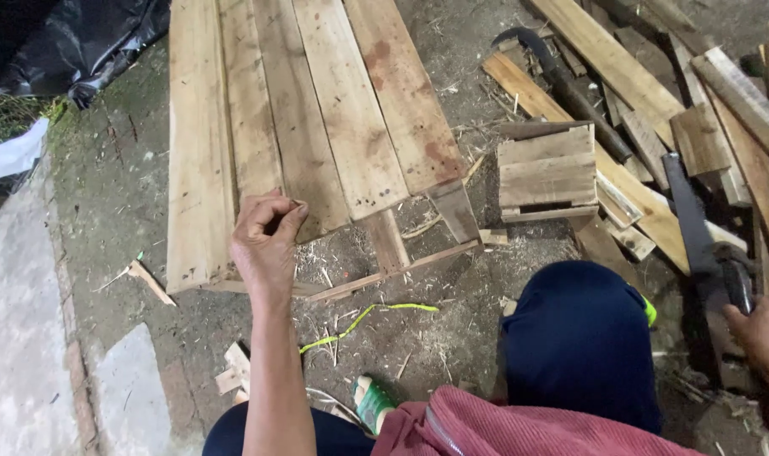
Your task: The person assembles a wooden bench by placing planks onto a frame and securing them with nails. They use a hammer to drive nails into the wood, occasionally adjusting the planks and picking up additional nails from the ground.
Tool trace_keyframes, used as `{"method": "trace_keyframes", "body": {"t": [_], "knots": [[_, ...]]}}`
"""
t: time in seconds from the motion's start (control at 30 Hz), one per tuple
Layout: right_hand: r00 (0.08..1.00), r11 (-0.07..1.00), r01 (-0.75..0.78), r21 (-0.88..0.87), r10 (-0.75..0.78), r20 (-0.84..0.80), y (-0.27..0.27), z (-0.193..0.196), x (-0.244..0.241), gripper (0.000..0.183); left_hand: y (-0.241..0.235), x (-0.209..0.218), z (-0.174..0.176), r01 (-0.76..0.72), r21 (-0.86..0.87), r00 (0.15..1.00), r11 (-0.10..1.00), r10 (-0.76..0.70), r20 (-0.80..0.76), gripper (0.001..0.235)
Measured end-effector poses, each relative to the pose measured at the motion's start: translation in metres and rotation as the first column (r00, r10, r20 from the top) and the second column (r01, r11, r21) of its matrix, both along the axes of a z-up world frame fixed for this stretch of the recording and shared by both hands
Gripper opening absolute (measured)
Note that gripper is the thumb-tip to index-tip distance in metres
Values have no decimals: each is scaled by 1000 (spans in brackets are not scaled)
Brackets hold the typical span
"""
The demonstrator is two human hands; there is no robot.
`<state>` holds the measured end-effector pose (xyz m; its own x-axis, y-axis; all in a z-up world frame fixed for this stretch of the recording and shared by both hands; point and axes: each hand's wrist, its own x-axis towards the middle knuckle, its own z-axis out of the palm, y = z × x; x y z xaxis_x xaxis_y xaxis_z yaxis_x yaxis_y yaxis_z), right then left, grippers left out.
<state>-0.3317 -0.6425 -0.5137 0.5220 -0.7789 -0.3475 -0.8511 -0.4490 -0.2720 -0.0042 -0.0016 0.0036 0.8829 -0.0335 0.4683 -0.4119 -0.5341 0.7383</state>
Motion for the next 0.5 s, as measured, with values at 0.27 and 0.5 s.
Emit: {"method": "trace_keyframes", "body": {"t": [0.27, 0.5], "knots": [[740, 936, -234, 262, -3, 673, 106, 271, 90, 27, 1, 2, 4, -3, -55, 1000, 998, 2, -27, 19], [489, 665, -736, 128, 391, 780, 243, 531, 163, 32, 2, -9, 17, -92, 40, 996, 995, 92, -7, 10]]}}
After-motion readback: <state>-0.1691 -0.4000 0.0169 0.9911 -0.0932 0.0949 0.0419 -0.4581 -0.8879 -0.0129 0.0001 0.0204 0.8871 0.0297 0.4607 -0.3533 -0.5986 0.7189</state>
